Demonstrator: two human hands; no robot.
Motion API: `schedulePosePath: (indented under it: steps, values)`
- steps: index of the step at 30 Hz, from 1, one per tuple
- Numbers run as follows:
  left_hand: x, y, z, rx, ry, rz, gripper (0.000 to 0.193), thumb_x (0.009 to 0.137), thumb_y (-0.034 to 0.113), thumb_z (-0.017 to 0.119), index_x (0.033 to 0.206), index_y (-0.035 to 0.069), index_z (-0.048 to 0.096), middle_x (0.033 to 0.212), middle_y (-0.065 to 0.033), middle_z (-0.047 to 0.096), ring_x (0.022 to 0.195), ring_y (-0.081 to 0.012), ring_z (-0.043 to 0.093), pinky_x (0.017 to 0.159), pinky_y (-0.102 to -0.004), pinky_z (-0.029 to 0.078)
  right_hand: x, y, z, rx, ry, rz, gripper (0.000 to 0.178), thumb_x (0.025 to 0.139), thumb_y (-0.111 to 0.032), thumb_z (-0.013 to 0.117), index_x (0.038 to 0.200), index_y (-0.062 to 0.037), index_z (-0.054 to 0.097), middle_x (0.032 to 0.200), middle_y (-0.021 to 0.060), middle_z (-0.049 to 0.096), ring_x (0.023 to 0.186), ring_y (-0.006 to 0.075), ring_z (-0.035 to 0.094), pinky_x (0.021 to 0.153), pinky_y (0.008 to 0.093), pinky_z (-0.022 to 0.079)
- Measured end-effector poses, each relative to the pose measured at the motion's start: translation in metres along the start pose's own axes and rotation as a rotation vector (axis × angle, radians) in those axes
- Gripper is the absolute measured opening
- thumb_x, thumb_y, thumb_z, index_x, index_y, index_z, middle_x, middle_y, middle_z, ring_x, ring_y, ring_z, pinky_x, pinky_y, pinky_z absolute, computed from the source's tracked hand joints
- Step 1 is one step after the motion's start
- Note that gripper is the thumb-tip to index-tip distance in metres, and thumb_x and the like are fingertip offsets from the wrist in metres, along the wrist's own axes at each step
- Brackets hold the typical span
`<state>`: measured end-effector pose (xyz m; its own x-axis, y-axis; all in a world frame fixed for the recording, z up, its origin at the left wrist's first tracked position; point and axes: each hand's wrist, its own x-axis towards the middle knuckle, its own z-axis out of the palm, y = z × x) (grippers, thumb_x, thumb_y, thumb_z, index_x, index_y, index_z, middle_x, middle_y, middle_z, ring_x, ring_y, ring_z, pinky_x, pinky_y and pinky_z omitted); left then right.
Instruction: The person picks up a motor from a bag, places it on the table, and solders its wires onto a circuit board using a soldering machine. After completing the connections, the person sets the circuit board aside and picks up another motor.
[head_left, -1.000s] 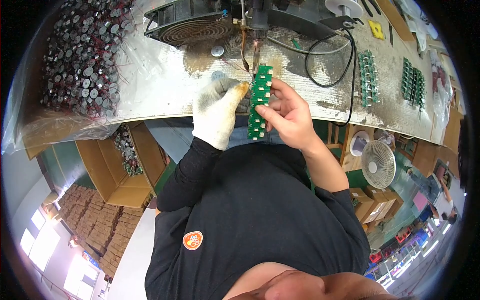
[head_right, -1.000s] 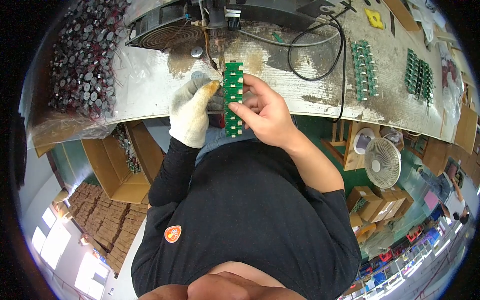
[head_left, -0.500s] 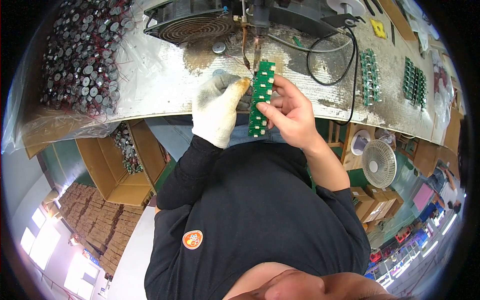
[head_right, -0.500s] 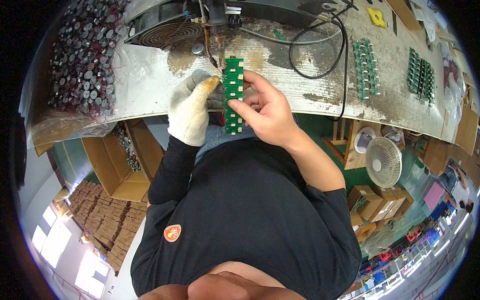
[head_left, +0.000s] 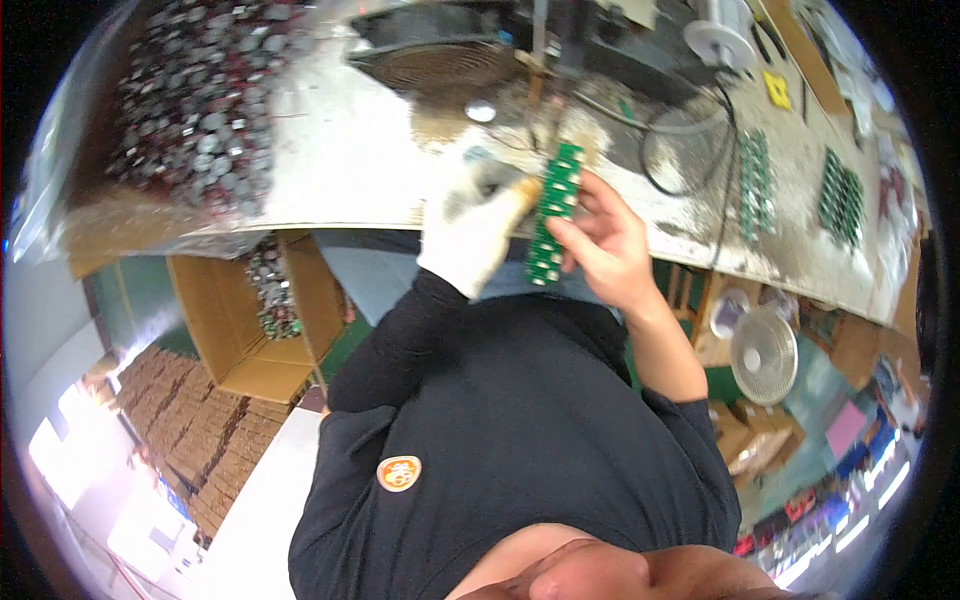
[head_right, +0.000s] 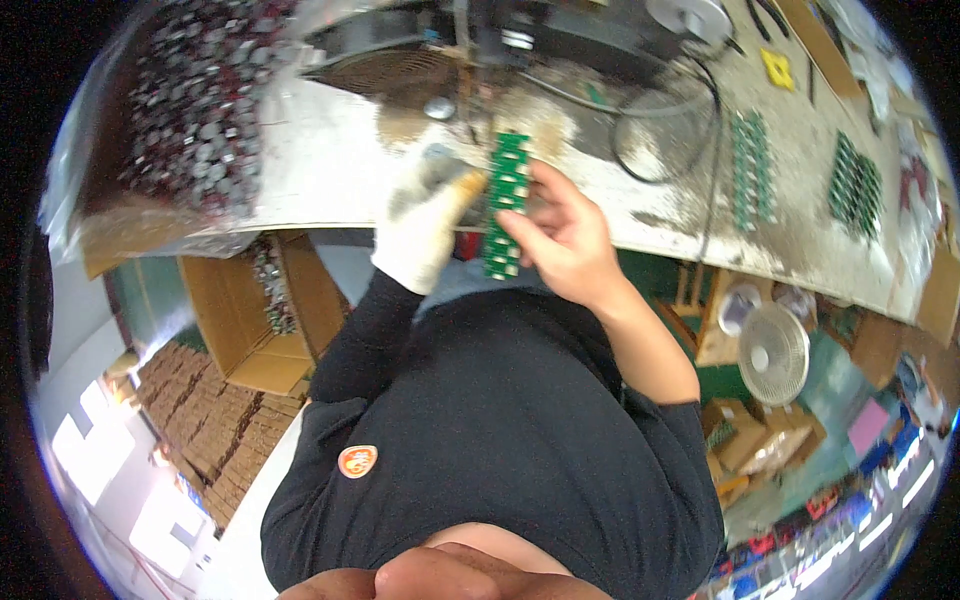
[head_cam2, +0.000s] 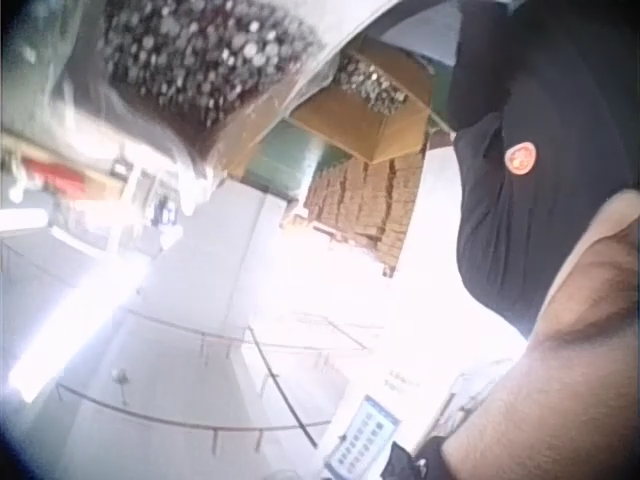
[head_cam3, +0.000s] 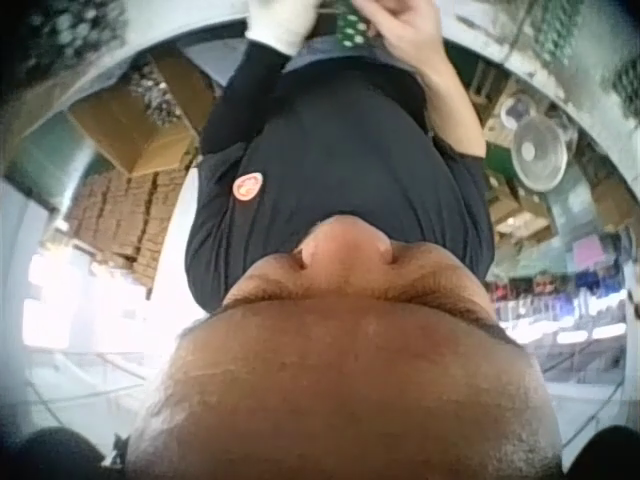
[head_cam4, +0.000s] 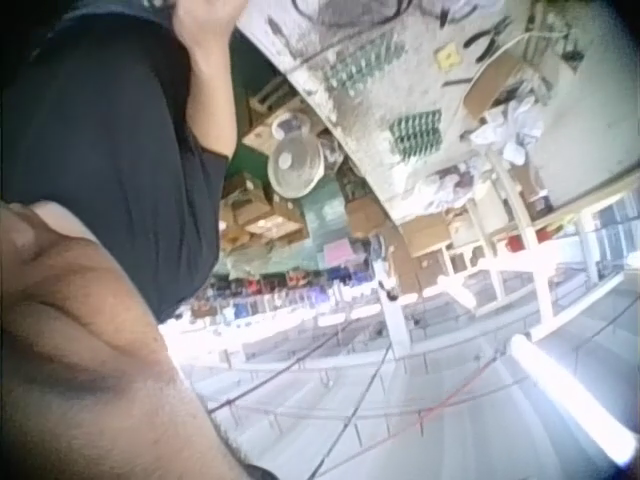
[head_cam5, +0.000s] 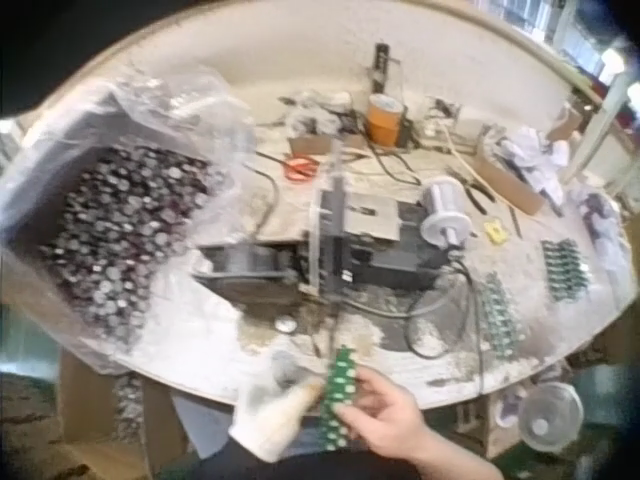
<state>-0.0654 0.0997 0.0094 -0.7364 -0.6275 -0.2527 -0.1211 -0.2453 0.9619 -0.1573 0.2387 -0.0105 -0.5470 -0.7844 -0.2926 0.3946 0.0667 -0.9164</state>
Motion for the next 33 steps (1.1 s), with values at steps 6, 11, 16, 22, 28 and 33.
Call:
schedulePosePath:
  steps: [6,11,16,22,28,33]
  values:
    - [0.006,-0.025,-0.062,0.657,0.181,0.48,0.039,0.073,0.016,0.074,0.107,0.002,0.06,0.099,-0.0151,0.061,0.083,-0.0241,0.063,0.077,-0.0342,0.05,0.006,-0.003,-0.01,0.006,0.109,0.03,0.053,0.09,-0.003,0.057,0.137,0.0017,0.031,0.095,0.0099,0.06,0.057,0.0096,0.055,0.041,0.0215,0.045]
    - [0.023,-0.004,-0.144,0.923,0.676,0.467,0.03,0.075,0.008,0.073,0.101,-0.002,0.062,0.092,-0.0109,0.065,0.072,-0.0139,0.061,0.067,-0.0272,0.05,0.004,-0.002,-0.009,0.001,0.064,-0.046,0.07,0.083,0.004,0.062,0.142,0.0025,0.022,0.104,0.0116,0.057,0.071,0.0102,0.057,0.045,0.0193,0.046]
    - [0.049,0.027,-0.179,1.132,0.812,0.497,0.027,0.074,0.015,0.069,0.099,0.008,0.063,0.092,-0.0102,0.062,0.08,-0.0261,0.062,0.072,-0.0354,0.051,0.009,0.0,-0.008,-0.013,0.047,-0.055,0.067,0.084,0.004,0.061,0.14,0.0035,0.024,0.103,0.0112,0.056,0.07,0.0097,0.057,0.043,0.0192,0.046]
    - [0.076,0.043,-0.176,1.436,0.532,0.025,0.037,0.078,0.042,0.064,0.093,0.008,0.067,0.085,-0.0126,0.066,0.081,-0.03,0.065,0.071,-0.0383,0.051,0.011,-0.002,-0.006,-0.016,0.066,-0.052,0.067,0.085,0.005,0.06,0.14,0.0031,0.022,0.104,0.0119,0.057,0.071,0.0109,0.058,0.043,0.0199,0.047]
    - [0.094,0.043,-0.174,1.462,0.504,-0.114,0.04,0.081,0.043,0.057,0.085,0.005,0.067,0.085,-0.018,0.067,0.083,-0.034,0.065,0.073,-0.0438,0.051,0.01,0.002,-0.007,-0.016,0.069,-0.073,0.066,0.085,0.006,0.059,0.14,0.0029,0.023,0.103,0.0126,0.057,0.07,0.0109,0.059,0.043,0.02,0.048]
    - [0.091,0.042,-0.182,1.356,0.429,0.042,0.033,0.078,0.03,0.052,0.079,-0.001,0.065,0.081,-0.0241,0.064,0.08,-0.0397,0.063,0.074,-0.0472,0.05,0.009,0.0,-0.007,0.012,0.05,-0.08,0.064,0.085,0.006,0.059,0.139,0.0009,0.025,0.106,0.0137,0.057,0.069,0.0113,0.059,0.043,0.0203,0.048]
